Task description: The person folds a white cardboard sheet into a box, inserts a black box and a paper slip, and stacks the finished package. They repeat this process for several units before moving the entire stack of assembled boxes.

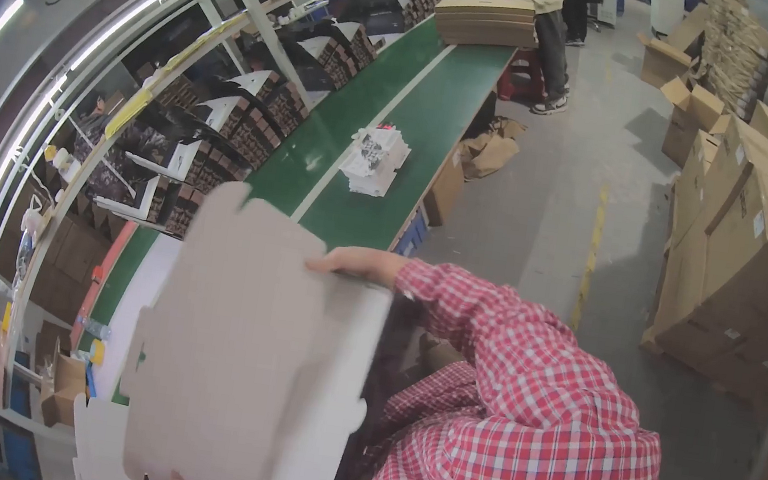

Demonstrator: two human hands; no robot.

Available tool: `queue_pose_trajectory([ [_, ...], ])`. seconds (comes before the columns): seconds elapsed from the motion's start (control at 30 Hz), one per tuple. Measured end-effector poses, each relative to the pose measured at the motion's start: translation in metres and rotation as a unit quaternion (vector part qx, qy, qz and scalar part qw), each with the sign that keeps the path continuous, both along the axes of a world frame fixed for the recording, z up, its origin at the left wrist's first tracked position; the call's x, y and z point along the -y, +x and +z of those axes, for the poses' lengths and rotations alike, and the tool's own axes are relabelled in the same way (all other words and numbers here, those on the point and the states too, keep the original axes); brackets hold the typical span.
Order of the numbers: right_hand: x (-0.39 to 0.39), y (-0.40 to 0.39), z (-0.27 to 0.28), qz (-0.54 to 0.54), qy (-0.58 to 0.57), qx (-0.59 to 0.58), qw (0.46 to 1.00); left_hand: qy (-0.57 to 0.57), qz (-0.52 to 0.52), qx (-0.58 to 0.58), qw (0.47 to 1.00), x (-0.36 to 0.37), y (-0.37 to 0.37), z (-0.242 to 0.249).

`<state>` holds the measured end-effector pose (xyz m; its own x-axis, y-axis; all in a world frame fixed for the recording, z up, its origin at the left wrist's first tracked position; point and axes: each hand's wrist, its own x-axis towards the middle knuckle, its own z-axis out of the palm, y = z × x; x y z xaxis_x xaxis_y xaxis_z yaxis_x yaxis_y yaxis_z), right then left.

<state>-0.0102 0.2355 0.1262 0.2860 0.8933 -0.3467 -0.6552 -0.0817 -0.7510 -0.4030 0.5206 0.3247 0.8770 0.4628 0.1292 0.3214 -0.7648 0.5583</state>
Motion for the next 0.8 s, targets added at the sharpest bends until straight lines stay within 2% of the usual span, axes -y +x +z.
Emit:
queue_pose_trajectory([
  [0.03, -0.01, -0.001, -0.004, 0.012, -0.021, 0.003, 1.0, -0.013, 0.012, -0.02, 1.0, -0.007, -0.026, -0.01],
  [0.07, -0.019, 0.0, -0.01, -0.044, -0.059, 0.173, 0.982, -0.027, 0.025, -0.038, 0.999, -0.012, -0.058, -0.03],
  [0.2, -0.032, -0.042, -0.005, -0.059, -0.089, 0.065, 0.992, -0.083, 0.082, -0.091, 0.989, 0.032, -0.069, -0.091],
  [0.23, -0.027, -0.055, -0.006, -0.063, -0.095, 0.049, 0.992, -0.097, 0.091, -0.105, 0.986, 0.064, -0.049, -0.09],
  [0.27, -0.018, -0.076, -0.007, 0.046, -0.158, 0.268, 0.949, -0.108, 0.093, -0.124, 0.982, 0.1, -0.006, -0.073],
  [0.3, -0.002, -0.097, -0.006, 0.047, -0.124, 0.27, 0.954, -0.117, 0.092, -0.143, 0.978, 0.115, 0.01, -0.082],
  [0.37, 0.026, -0.136, -0.001, 0.062, 0.017, 0.297, 0.953, -0.132, 0.087, -0.174, 0.972, 0.143, 0.041, -0.091],
  [0.47, 0.039, -0.118, 0.0, 0.079, 0.035, 0.341, 0.936, -0.153, 0.078, -0.201, 0.964, 0.088, 0.006, -0.07],
  [0.5, 0.04, -0.111, -0.005, 0.075, 0.04, 0.343, 0.935, -0.159, 0.074, -0.213, 0.961, 0.085, 0.018, -0.076],
  [0.57, 0.049, -0.092, -0.015, 0.07, 0.058, 0.344, 0.935, -0.173, 0.057, -0.237, 0.954, 0.079, 0.051, -0.087],
  [0.67, 0.089, -0.081, 0.01, 0.098, 0.083, 0.372, 0.919, -0.188, -0.003, -0.274, 0.943, 0.113, 0.108, -0.087],
  [0.73, 0.102, -0.06, 0.031, 0.058, 0.073, 0.375, 0.922, -0.19, -0.042, -0.295, 0.936, 0.115, 0.145, -0.127],
  [0.77, 0.104, -0.042, 0.038, 0.043, 0.076, 0.375, 0.923, -0.188, -0.056, -0.304, 0.932, 0.089, 0.174, -0.139],
  [0.8, 0.1, -0.025, 0.029, 0.009, 0.057, 0.421, 0.905, -0.108, -0.124, -0.219, 0.962, 0.112, 0.207, -0.138],
])
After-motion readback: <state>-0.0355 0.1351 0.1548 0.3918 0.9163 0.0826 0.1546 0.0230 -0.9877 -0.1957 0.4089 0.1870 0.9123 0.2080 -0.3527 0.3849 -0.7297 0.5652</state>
